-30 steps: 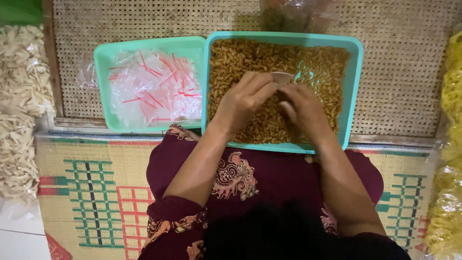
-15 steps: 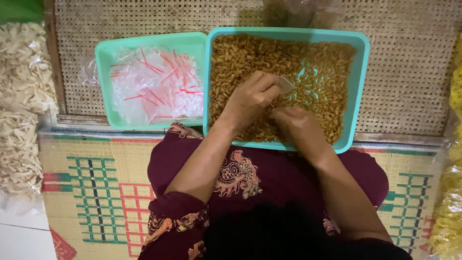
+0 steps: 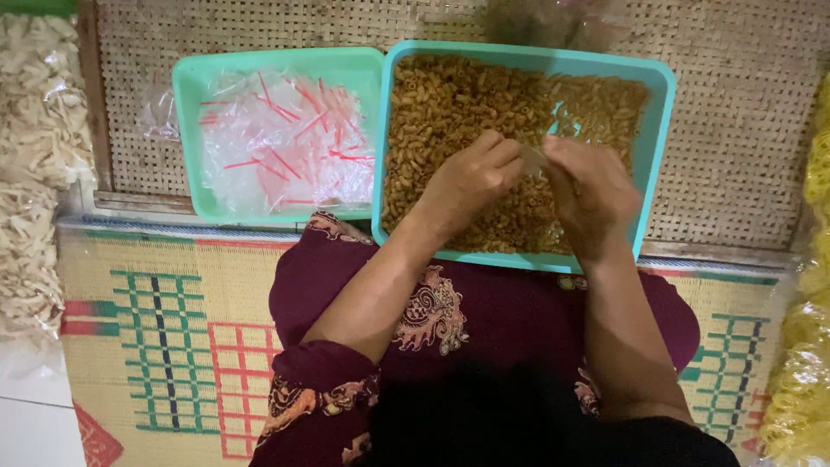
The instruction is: The person sits on a mat and repeatedly scoops brown snack pieces from a turquoise tray into small plastic bags. They open each bag, fill it with snacks, and place the filled bag aside. The process is repeated continuously throughout the clip.
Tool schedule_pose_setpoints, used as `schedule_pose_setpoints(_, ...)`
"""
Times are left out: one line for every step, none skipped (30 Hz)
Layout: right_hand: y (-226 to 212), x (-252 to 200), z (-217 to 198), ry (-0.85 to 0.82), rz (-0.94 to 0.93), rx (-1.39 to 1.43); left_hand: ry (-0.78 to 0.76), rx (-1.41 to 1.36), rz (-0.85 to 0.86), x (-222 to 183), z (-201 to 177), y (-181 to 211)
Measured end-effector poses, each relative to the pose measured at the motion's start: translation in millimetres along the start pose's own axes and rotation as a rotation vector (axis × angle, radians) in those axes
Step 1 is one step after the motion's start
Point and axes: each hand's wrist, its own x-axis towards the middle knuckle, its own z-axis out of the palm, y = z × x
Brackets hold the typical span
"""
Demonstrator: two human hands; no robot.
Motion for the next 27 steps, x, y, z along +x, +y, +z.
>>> schedule_pose_setpoints(-1,0,2,0.002,-0.001,-0.003,0.002,0.000,0.003,1,-3,1)
schedule_pose_setpoints(-2,0,3,-0.029,0.028,0.001,-0.007,-0.026,-0.019,1,-6,2)
schedule_pose_setpoints(-4,0,6,-0.060,0.058,0.005,-0.016,-0.051,-0.040,2,-9,3)
schedule_pose_setpoints(4,-6,2,-0.060,0.055,0.006,-0.014,-0.049,-0.041,4,-14,1)
schedule_pose_setpoints(12,-11,-1,-0.048,0.145,0.068,-0.014,-0.053,-0.052,6,-18,-2)
schedule_pose_setpoints(19,-19,-6,-0.041,0.240,0.130,-0.018,-0.062,-0.065,7,-24,-2)
schedule_pose_setpoints(23,-23,-12,-0.045,0.243,0.132,-0.020,-0.064,-0.069,6,-24,-2)
schedule_pose_setpoints(28,-28,-19,-0.171,0.258,0.051,-0.017,-0.085,-0.105,7,-24,-2)
schedule_pose_setpoints(33,-33,-26,-0.297,0.272,-0.029,-0.014,-0.106,-0.141,7,-24,-2)
schedule_pose_setpoints(33,-40,-22,-0.294,0.273,-0.031,-0.014,-0.106,-0.137,12,-31,-2)
schedule_pose_setpoints(33,-47,-17,-0.393,0.295,-0.067,-0.023,-0.088,-0.162,17,-38,-1)
schedule_pose_setpoints(33,-56,-14,-0.494,0.319,-0.106,-0.031,-0.073,-0.187,21,-45,1)
schedule_pose_setpoints(28,-59,-8,-0.492,0.322,-0.109,-0.030,-0.076,-0.184,24,-47,0)
schedule_pose_setpoints(23,-63,-3,-0.532,0.318,-0.037,-0.042,-0.043,-0.161,25,-49,0)
schedule_pose_setpoints(17,-67,3,-0.572,0.313,0.035,-0.053,-0.011,-0.138,26,-51,-1)
schedule_pose_setpoints(10,-69,9,-0.572,0.317,0.035,-0.055,-0.015,-0.137,19,-40,-1)
schedule_pose_setpoints(2,-70,15,-0.588,0.305,0.066,-0.051,-0.027,-0.153,12,-30,0)
schedule_pose_setpoints(-4,-70,22,-0.601,0.289,0.096,-0.045,-0.036,-0.167,6,-20,-2)
schedule_pose_setpoints(-8,-66,23,-0.599,0.290,0.095,-0.045,-0.036,-0.165,8,-22,-1)
schedule_pose_setpoints(-12,-62,23,-0.613,0.242,0.093,-0.058,-0.028,-0.160,9,-25,-1)
schedule_pose_setpoints(-16,-57,24,-0.626,0.193,0.090,-0.071,-0.021,-0.156,10,-27,-1)
schedule_pose_setpoints(-2,-71,29,-0.626,0.192,0.089,-0.070,-0.020,-0.156,9,-24,0)
schedule_pose_setpoints(11,-84,34,-0.604,0.194,0.074,-0.075,-0.035,-0.175,7,-22,0)
schedule_pose_setpoints(25,-98,38,-0.584,0.197,0.058,-0.080,-0.052,-0.196,5,-18,1)
schedule_pose_setpoints(25,-91,34,-0.586,0.197,0.057,-0.079,-0.053,-0.198,5,-19,2)
schedule_pose_setpoints(25,-85,29,-0.551,0.180,0.016,-0.080,-0.044,-0.208,4,-19,2)
schedule_pose_setpoints(25,-78,24,-0.515,0.164,-0.025,-0.080,-0.035,-0.218,4,-19,3)
